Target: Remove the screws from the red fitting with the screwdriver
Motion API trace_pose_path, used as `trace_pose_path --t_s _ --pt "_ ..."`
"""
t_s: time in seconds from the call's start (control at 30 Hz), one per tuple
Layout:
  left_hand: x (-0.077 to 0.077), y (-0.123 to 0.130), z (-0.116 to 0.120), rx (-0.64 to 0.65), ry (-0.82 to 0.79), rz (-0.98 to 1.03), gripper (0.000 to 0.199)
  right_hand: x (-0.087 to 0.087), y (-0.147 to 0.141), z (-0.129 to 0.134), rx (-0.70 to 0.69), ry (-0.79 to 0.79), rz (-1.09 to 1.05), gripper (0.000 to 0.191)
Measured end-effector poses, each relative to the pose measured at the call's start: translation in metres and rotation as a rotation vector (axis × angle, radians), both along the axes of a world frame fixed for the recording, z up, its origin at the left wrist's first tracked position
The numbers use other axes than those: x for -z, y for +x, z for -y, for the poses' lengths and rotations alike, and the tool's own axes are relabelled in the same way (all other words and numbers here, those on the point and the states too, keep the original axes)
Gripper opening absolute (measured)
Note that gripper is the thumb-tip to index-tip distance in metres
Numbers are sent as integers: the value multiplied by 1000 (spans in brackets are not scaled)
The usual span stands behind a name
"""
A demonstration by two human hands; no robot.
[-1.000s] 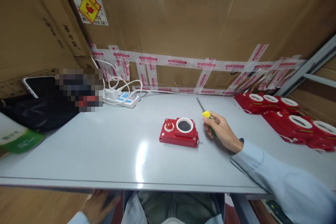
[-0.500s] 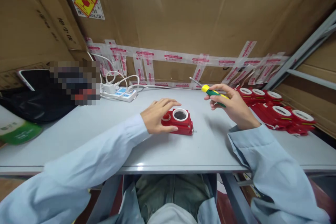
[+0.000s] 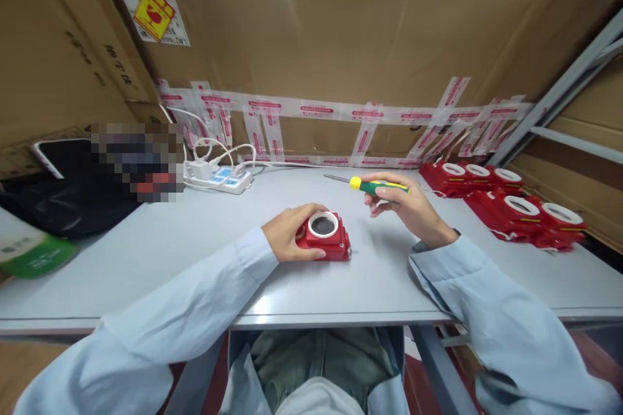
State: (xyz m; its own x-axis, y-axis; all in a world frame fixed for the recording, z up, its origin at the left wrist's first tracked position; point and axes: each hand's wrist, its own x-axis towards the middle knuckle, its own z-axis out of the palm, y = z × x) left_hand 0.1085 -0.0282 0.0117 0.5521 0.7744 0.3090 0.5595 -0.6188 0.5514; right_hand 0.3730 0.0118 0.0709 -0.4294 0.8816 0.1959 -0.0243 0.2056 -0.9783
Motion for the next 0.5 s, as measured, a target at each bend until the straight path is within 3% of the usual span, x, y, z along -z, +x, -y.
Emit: trace_pose_path --t_s 0.13,0.23,0.33,0.5 --pt "2 -1 5 -49 15 -24 68 4 2 0 -35 -78 -7 36" --pt "0 -1 7 -66 -8 -48 62 7 3 0 136 30 -27 21" --pt "-2 -2 8 -70 -4 -50 61 11 3 3 276 154 3 22" --pt "-5 1 10 -73 55 -35 58 15 -2 11 311 231 -87 19"
